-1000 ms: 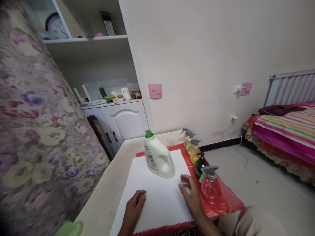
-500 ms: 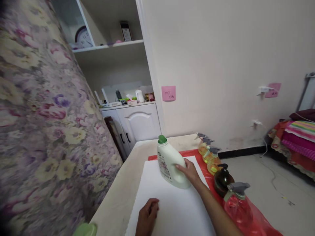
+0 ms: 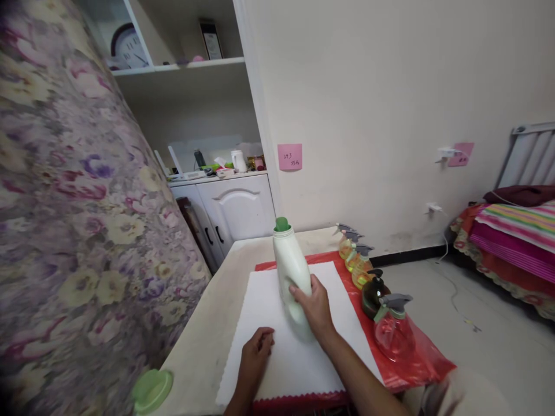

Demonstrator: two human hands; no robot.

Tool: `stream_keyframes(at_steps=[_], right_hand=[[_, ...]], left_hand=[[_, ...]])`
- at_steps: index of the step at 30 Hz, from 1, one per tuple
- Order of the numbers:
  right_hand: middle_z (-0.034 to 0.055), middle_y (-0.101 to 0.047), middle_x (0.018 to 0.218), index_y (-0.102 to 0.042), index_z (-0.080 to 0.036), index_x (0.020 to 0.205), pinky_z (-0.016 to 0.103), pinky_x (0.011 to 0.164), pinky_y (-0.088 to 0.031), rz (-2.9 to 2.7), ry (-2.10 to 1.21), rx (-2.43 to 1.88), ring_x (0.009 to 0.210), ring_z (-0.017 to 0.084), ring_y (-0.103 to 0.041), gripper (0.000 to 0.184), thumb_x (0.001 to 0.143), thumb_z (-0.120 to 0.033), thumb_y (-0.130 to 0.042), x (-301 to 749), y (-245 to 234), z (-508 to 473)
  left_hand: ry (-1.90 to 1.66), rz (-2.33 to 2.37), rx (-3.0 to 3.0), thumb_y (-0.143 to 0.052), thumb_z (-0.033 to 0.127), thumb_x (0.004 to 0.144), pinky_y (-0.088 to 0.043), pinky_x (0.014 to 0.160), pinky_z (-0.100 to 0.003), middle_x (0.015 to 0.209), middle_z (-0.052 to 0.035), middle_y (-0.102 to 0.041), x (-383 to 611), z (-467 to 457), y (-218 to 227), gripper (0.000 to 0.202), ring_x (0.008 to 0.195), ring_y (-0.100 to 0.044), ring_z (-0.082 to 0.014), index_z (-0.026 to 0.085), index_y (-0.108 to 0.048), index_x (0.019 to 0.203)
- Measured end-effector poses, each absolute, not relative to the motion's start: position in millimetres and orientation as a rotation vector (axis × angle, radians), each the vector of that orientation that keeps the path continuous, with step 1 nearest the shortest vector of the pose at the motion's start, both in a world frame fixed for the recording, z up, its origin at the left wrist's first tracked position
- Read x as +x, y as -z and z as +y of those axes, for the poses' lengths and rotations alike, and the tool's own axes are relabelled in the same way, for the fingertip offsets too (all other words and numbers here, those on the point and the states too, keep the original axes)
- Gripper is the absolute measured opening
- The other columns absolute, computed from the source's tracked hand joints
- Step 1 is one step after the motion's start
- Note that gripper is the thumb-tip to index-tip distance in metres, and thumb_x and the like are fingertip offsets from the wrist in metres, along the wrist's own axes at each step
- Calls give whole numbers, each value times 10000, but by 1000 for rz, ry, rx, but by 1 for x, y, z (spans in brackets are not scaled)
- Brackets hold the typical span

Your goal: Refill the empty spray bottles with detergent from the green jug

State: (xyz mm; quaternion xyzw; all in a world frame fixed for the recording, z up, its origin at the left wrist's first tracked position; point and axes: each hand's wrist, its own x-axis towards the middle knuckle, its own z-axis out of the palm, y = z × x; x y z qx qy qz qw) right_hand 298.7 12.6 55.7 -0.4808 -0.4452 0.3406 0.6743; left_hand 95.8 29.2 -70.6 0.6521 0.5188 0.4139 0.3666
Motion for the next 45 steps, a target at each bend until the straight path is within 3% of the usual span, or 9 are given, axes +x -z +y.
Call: stream_keyframes(at_steps=[8, 17, 34, 45], right_hand=[[-28, -606, 748, -547, -215, 902, 267, 625, -482, -944, -779, -1049, 696, 178, -562, 243, 788, -409, -639, 253, -19, -20], [-3, -622, 794, -581, -173, 932, 276, 664, -474, -973, -790, -1071, 727, 177, -555, 252, 782, -361, -657, 249, 9, -14], [-19, -550, 721, -582, -164, 943, 265, 624, -478, -1061, -795, -1039, 678, 161, -525, 255, 823, -386, -613, 251, 3, 15], [7, -643, 714, -637, -170, 933, 282, 615, -496, -1034, -759, -1114, 683, 190, -581, 295, 772, -416, -660, 251, 11, 15]], left_hand=[[-1079, 1320, 1683, -493, 442, 852, -459, 639, -282, 702, -4, -642, 97, 28, 70, 312, 651, -577, -178, 181, -650, 919], [-1064, 1325, 1677, -519, 460, 835, -472, 633, -279, 711, -2, -651, 96, 31, 70, 309, 655, -588, -180, 191, -655, 909], [-1033, 1360, 1682, -502, 468, 849, -489, 676, -277, 749, -15, -685, 93, 31, 72, 331, 722, -631, -195, 196, -669, 935], [-996, 1369, 1676, -531, 534, 813, -507, 697, -285, 770, -21, -706, 90, 38, 72, 381, 737, -645, -209, 204, -672, 938]])
